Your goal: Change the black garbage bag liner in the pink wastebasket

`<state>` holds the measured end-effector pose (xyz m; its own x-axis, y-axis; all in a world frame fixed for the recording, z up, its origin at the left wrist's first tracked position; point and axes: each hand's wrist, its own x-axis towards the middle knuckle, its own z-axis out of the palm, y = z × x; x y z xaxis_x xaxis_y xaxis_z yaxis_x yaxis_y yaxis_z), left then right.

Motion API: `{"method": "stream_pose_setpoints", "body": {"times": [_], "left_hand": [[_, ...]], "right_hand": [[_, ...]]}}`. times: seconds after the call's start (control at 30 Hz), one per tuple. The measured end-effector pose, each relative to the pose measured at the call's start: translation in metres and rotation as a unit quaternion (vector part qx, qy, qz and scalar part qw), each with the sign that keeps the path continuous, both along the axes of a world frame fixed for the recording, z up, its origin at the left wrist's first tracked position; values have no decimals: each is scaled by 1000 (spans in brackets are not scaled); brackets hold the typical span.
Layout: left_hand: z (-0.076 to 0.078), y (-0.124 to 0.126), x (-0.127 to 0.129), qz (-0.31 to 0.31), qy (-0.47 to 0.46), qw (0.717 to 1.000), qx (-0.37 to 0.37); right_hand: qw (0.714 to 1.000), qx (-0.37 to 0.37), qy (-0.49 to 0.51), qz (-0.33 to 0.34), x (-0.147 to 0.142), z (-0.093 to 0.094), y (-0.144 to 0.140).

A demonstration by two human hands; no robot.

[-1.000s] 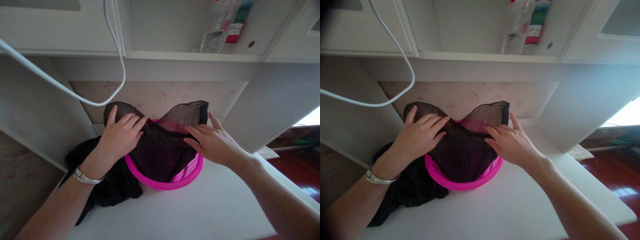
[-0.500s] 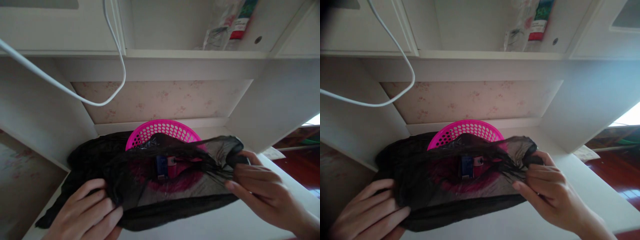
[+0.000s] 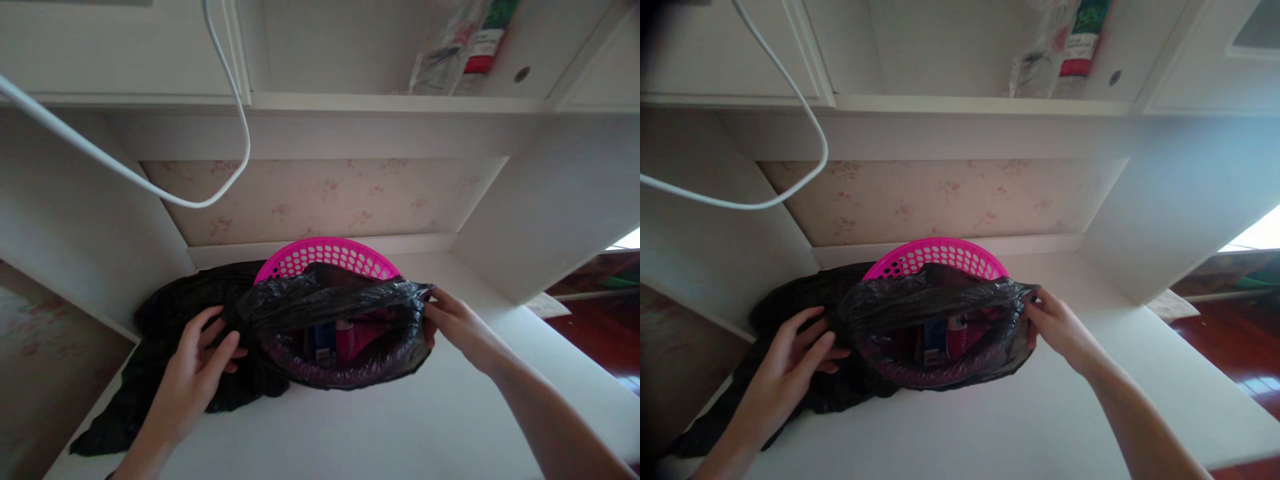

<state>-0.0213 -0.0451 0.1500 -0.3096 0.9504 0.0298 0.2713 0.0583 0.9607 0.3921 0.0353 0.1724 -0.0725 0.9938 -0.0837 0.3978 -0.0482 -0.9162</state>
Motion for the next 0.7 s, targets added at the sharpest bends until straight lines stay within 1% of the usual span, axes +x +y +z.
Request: {"method": "stream_pose_setpoints", "body": {"times": [0.03,0.1,0.17,0.23,0.3,0.37,0.43,0.5,0.57,0.6,0.67,0.7], "left_hand": [[3,5,1,7,8,1000,1],[9,15,1,6,63,998,0],[13,28,-2,4,136,991,-1],[15,41,-6,17,179,984,3],[15,52,-10,34,164,986,12],[15,58,-10,40,115,992,23],[16,56,-7,47,80,994,49],[18,49,-2,41,90,990,101],[20,39,2,-7,143,979,148],[22,35,4,-38,172,972,157],[24,29,5,-73,207,964,151],[25,29,4,-75,214,964,143]], "right_hand": [[1000,-8,19,-16,-2,4,4],[998,8,40,-48,-5,9,13],[996,33,44,-69,-7,10,23],[995,41,39,-87,-9,9,32],[993,39,40,-107,-11,7,42],[989,44,60,-130,-14,6,51],[985,55,81,-141,-16,7,60],[983,71,89,-146,-17,9,68],[981,84,87,-152,-18,12,74],[980,87,89,-153,-19,12,77],[981,84,100,-144,-21,12,81],[982,77,108,-133,-21,12,83]]}}
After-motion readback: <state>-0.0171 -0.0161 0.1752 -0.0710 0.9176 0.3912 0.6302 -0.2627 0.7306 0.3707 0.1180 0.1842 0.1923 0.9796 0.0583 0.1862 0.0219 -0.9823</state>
